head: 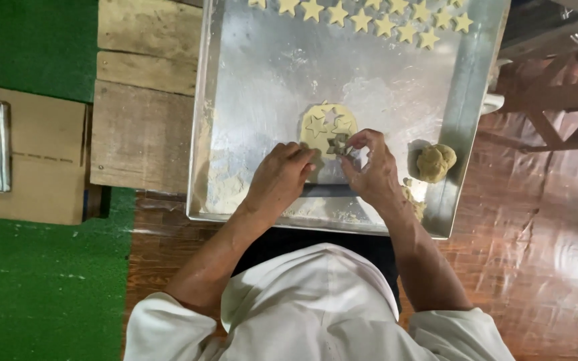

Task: Rolling out dough with a rolling pin and cutting it into star shapes using a cookie cutter on a metal tray.

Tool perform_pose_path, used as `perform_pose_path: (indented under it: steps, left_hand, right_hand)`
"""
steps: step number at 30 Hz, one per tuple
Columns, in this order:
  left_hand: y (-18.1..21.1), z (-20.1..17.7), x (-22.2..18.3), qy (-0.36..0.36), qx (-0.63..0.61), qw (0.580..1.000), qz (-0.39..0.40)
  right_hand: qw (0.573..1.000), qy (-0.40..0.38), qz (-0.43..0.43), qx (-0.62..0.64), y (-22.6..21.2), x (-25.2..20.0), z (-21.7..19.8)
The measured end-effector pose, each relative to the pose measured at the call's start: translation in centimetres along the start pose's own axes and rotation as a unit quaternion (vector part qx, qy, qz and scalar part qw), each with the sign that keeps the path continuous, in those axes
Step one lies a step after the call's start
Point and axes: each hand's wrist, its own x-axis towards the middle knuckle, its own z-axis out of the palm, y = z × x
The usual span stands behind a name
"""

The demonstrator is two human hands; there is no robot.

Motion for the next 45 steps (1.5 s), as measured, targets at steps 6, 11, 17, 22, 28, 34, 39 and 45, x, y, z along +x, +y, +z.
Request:
perform_pose_path:
  steps: [6,11,17,22,28,34,39,45]
  left_hand:
    - [1.1,0.3,1.5,0.025,0.000,1.000,-0.006]
    - [1.1,0.3,2.3,0.012,0.029,0.999,-0.010]
    - [0.5,1.3,2.6,0.045,0.014,0.999,0.001]
    - [0.0,1.9,2.7,0.068,0.017,0.997,0.013]
    - [-0.7,2.3,2.7,0.087,0.027,0.996,0.023]
    - [-0.5,1.8,3.0,0.088,0.007,0.996,0.012]
    - [-0.3,1.4,3.1,0.083,0.010,0.996,0.015]
    - [-0.2,1.1,3.1,0.086,0.003,0.996,0.017]
  right_hand:
    - [1.000,0.013,0.007,0.009,0.0,-0.1,0.6]
    - [1.000,0.024,0.002,0.006,0.1,-0.3,1.0]
    - [0.999,0.042,-0.018,0.016,0.3,0.0,1.4]
    - [0.998,0.050,-0.027,0.014,0.4,0.2,1.8]
    - [0.998,0.057,-0.012,0.031,0.7,0.2,2.3]
    - [0.998,0.054,-0.027,0.016,0.6,0.8,1.2]
    - [0.997,0.058,-0.045,0.005,0.8,0.8,0.7]
    - [0.998,0.057,-0.033,-0.011,1.7,0.1,1.9]
